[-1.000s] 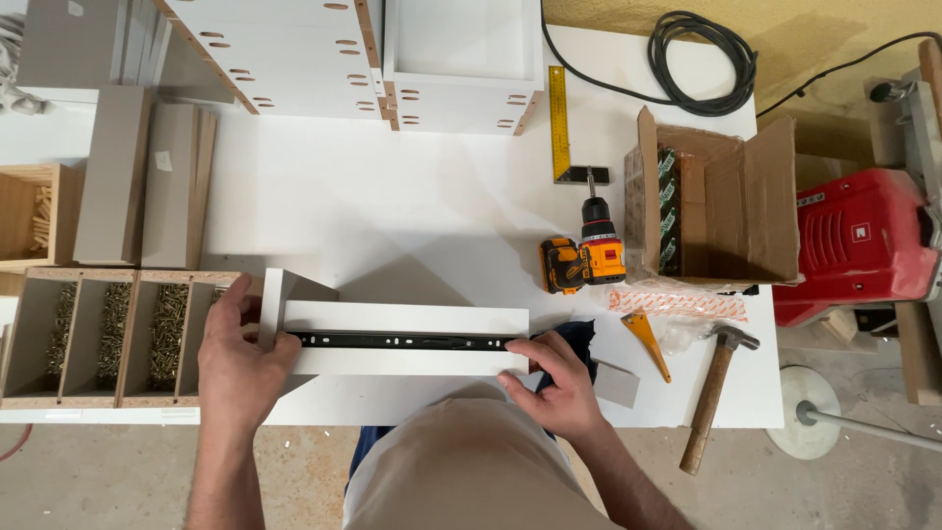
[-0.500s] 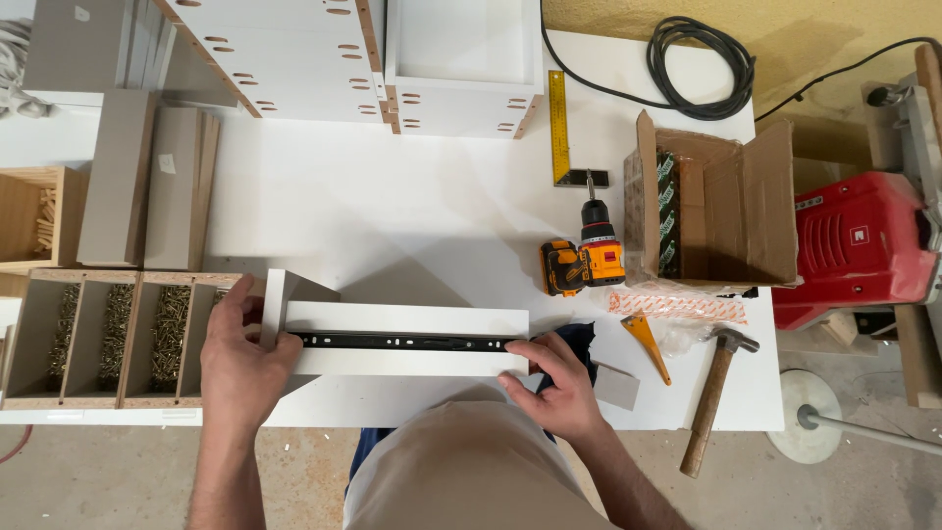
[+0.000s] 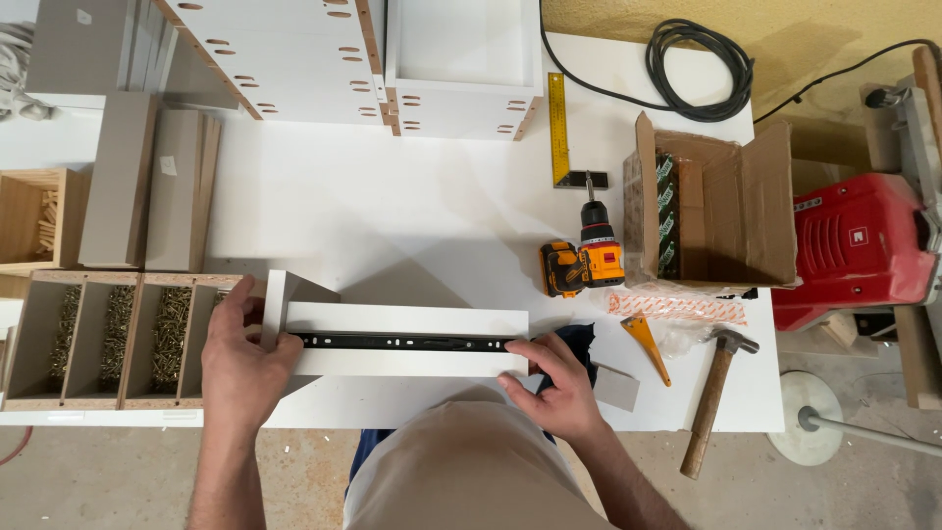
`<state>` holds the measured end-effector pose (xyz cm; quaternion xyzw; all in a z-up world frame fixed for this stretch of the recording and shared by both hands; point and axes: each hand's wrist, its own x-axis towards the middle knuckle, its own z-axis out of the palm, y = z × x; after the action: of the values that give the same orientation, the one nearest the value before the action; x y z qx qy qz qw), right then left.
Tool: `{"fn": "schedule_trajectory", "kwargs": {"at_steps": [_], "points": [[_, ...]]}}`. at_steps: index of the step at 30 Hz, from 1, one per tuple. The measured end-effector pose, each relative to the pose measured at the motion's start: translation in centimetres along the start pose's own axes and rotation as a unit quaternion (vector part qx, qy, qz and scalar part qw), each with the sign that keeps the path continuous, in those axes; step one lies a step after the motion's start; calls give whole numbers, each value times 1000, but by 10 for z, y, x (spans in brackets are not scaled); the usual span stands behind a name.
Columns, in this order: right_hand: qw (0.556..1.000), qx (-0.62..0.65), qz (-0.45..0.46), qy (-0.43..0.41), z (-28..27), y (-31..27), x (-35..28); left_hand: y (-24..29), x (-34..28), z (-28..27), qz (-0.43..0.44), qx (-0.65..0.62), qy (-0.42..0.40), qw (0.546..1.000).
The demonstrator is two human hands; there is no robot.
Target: Assembling wooden drawers by attaching metal slides with a power drill and peeling protective film from panels.
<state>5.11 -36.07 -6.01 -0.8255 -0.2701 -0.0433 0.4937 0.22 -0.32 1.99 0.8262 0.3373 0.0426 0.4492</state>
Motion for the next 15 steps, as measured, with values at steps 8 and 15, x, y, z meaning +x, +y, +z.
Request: {"fn": "schedule_trajectory", "kwargs": {"at_steps": [8,15], "points": [[1000,5,14,-3,0,1,-1,3,-1,-1,-14,7,-1,1000],[1000,5,15,-2,0,0,0,-3,1,1,-1,6,3,1000]]}}
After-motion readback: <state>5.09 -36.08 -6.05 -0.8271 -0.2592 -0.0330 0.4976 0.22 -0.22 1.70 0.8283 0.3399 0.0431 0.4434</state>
